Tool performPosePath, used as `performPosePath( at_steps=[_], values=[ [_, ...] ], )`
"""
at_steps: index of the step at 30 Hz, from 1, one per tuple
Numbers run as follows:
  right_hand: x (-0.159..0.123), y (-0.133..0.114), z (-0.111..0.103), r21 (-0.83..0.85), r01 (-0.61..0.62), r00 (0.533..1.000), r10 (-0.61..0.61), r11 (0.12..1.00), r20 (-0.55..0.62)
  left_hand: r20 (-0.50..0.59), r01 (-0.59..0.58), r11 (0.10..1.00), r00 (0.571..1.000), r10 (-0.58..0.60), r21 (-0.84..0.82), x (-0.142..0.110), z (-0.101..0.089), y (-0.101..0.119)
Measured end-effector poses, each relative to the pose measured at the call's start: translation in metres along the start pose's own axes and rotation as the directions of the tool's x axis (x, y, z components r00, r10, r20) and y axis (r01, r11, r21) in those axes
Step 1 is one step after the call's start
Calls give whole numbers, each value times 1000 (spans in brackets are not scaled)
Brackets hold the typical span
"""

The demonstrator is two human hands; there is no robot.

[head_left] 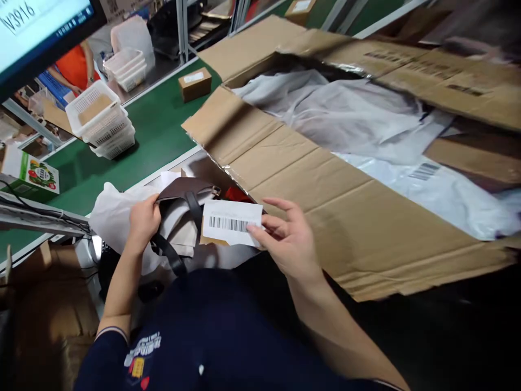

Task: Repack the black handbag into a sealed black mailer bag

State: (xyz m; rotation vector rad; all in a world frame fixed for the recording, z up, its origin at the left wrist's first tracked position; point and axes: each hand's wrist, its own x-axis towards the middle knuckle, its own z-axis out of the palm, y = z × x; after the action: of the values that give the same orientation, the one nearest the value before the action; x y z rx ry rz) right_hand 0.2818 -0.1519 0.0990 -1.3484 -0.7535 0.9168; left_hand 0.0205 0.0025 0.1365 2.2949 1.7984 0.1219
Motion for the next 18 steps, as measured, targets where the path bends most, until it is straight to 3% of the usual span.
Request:
performPosePath(
  at_steps=[2,5,9,11,16,18],
  values=[
    [10,5,11,30,-20,998,18,999,61,-81,73,996,994,-68,49,12,5,-3],
    [25,19,27,116,-68,994,57,991,94,-103,131,990,987,-125,57,30,39,-7],
    [40,51,45,232,-173,984,160,957,75,32,142,980,990,-139,-136,47,101,-20],
    [42,72,52,260,-279,960,257,924,115,100,142,959,988,-121,-244,49,121,-30],
    [30,123,69,375,-471,877,468,799,105,82,104,890,994,-75,-444,27,137,-44],
    [18,137,82,412,-488,862,500,769,89,65,94,763,996,-69,-640,3,145,-42]
  ],
)
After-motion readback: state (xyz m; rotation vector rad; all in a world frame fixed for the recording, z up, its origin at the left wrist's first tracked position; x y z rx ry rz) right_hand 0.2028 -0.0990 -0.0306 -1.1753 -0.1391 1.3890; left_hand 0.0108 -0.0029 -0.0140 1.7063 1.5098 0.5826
